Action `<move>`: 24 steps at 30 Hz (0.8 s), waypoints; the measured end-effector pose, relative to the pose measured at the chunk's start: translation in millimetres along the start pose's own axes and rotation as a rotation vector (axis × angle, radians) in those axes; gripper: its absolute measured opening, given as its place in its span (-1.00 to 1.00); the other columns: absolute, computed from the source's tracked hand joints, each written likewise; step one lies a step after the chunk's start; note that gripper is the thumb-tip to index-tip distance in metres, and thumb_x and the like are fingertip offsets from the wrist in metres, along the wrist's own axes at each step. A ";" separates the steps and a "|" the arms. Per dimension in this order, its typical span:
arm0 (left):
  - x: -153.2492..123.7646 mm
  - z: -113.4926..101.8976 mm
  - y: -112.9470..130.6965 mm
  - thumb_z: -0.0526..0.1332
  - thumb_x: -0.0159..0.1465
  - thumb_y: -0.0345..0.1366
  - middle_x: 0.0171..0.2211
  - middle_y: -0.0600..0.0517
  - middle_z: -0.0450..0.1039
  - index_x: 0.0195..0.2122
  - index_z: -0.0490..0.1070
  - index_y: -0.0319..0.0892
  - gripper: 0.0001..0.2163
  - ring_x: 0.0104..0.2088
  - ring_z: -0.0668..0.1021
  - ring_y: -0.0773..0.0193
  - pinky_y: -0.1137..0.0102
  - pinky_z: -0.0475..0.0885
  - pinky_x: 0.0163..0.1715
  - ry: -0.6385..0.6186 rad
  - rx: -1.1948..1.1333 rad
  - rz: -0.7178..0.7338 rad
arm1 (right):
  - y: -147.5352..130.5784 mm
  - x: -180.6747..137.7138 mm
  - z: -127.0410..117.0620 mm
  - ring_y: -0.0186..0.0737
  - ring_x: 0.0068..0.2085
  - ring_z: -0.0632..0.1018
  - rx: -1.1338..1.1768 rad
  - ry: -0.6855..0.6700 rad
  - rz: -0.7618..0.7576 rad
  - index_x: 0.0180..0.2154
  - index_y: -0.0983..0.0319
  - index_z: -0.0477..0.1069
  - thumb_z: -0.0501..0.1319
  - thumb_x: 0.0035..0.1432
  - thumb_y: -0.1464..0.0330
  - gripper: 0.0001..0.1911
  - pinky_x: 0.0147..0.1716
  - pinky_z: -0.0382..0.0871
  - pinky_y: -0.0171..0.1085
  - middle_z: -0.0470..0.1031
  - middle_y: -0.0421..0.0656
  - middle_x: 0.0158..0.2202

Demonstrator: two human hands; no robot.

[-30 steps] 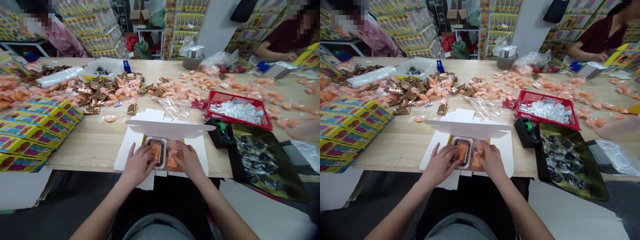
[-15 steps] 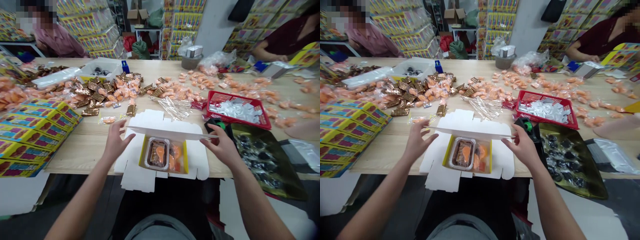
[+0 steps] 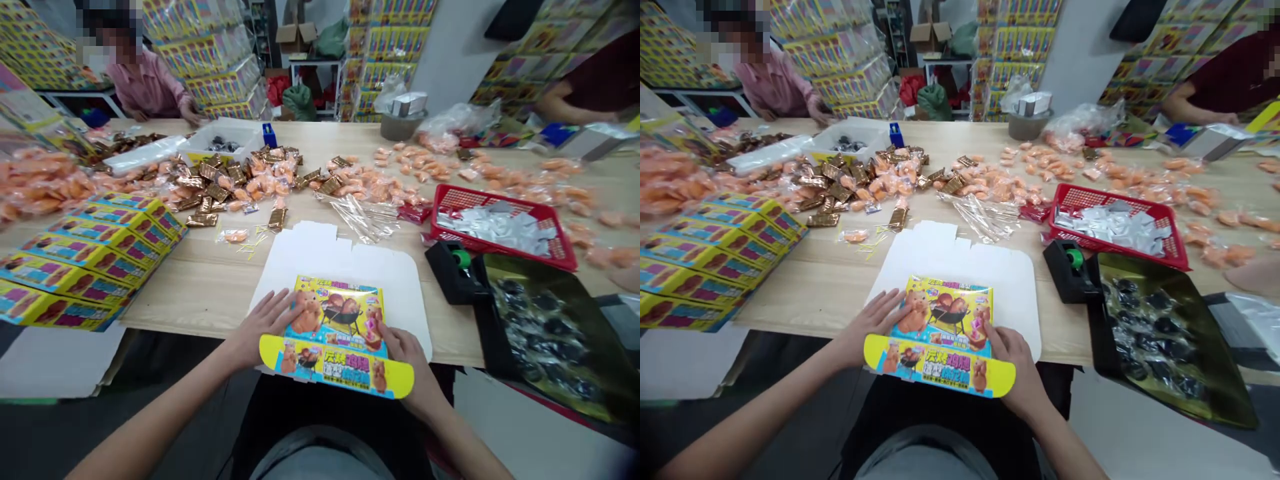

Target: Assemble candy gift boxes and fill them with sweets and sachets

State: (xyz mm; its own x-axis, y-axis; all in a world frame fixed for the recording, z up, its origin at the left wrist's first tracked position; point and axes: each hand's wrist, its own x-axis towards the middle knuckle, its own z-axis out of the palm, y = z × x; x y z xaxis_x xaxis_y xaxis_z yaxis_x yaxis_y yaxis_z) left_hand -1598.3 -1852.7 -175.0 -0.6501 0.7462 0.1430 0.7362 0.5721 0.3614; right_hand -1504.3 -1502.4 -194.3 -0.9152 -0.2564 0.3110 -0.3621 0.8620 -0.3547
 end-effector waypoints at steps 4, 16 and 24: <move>4.0 0.1 -5.5 0.14 0.35 -0.18 0.37 -0.06 0.03 0.38 -0.13 0.01 -0.36 0.39 0.04 0.03 -0.03 -0.05 0.34 -0.016 -0.090 -0.012 | 9.3 2.9 -7.5 0.14 0.37 0.06 -0.074 -0.008 -0.143 0.39 0.19 -0.22 0.16 0.24 0.26 -0.18 0.17 0.28 0.06 0.10 0.10 0.33; 80.1 -2.9 -24.7 0.39 -0.05 0.13 0.02 -0.15 0.50 0.00 0.29 -0.13 -0.33 0.03 0.52 -0.20 0.01 0.45 0.03 0.212 -1.048 -0.482 | 28.3 97.9 -76.0 -0.02 -0.05 0.52 0.703 -0.196 0.290 0.17 0.09 0.31 0.31 0.05 0.23 -0.38 -0.07 0.44 -0.11 0.46 -0.08 0.06; 81.8 -17.2 -8.6 0.42 -0.05 0.00 -0.02 -0.15 0.50 -0.05 0.28 -0.15 -0.40 -0.01 0.55 -0.11 0.05 0.47 -0.01 0.199 -0.966 -0.515 | 7.9 147.6 -126.1 -0.40 -0.61 0.39 0.433 -0.286 0.285 -0.10 0.22 0.45 0.00 0.30 0.22 -0.66 -0.60 0.29 -0.42 0.36 -0.30 -0.59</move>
State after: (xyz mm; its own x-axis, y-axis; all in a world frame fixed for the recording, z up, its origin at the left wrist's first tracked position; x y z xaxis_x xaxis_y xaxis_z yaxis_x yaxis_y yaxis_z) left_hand -1661.0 -1802.5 -150.6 -0.9183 0.3783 -0.1168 -0.0298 0.2282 0.9732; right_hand -1620.0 -1478.3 -40.0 -0.9765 -0.2010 -0.0782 -0.0795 0.6725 -0.7358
